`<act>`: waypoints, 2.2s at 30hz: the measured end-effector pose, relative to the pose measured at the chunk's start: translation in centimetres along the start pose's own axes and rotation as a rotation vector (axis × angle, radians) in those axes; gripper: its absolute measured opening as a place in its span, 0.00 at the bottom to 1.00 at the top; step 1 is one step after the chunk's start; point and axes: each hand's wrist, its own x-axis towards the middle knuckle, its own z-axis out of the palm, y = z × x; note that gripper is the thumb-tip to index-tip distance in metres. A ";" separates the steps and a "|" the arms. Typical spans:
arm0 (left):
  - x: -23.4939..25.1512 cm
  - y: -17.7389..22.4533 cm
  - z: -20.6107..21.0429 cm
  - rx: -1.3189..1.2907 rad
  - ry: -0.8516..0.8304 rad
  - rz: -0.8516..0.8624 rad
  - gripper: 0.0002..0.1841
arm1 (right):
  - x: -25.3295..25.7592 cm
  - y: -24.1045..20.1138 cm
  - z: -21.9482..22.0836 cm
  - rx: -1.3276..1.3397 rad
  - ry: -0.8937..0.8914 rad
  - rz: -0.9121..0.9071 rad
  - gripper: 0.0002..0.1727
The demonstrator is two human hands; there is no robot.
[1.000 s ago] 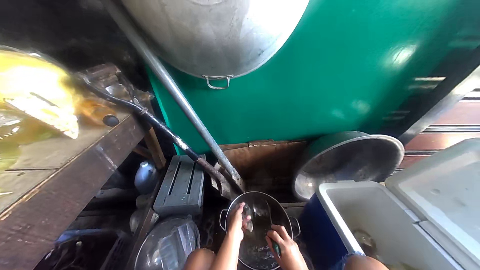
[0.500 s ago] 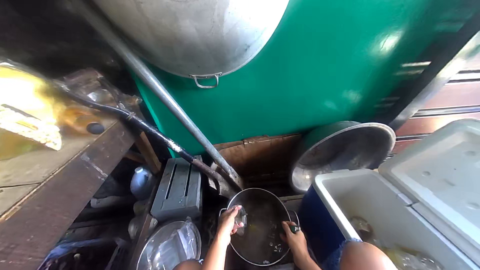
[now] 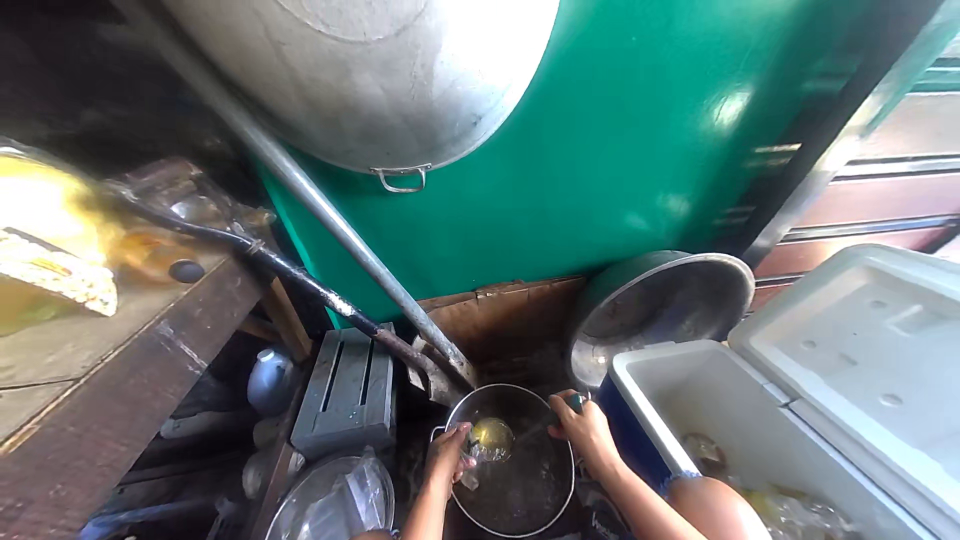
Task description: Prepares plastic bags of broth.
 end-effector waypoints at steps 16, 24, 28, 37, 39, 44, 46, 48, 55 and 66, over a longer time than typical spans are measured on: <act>-0.4 1.2 1.0 -0.288 0.003 -0.113 0.22 | -7.4 -11.6 6.8 -0.804 -0.431 -0.640 0.20; 2.5 -0.7 1.7 -0.180 0.026 0.057 0.21 | -1.6 -4.0 5.8 -0.798 -0.453 -0.560 0.19; 0.7 0.7 1.6 -0.153 0.068 0.302 0.18 | 0.0 5.0 5.3 -0.694 -0.509 -0.547 0.16; 1.2 0.7 0.5 -0.132 0.170 0.424 0.16 | -2.1 15.3 9.1 -0.365 -0.360 -0.461 0.14; 1.3 0.4 0.4 -0.115 0.171 0.427 0.16 | -2.1 15.7 9.9 -0.214 -0.192 -0.313 0.14; 0.7 0.7 0.1 0.092 0.255 0.443 0.16 | -0.6 15.7 9.5 0.359 0.070 0.269 0.14; 0.1 1.3 0.0 0.179 0.287 0.457 0.15 | -0.5 14.9 8.5 0.504 0.117 0.364 0.14; -0.3 1.7 0.0 0.224 0.305 0.471 0.15 | -0.4 13.9 7.3 0.516 0.116 0.375 0.13; 0.4 0.9 -0.1 0.096 0.189 0.448 0.16 | 0.6 7.8 2.1 0.099 0.052 0.142 0.14; 0.2 1.1 2.5 -0.144 0.066 0.160 0.21 | -1.1 -5.8 -1.9 -0.153 0.087 -0.200 0.13</act>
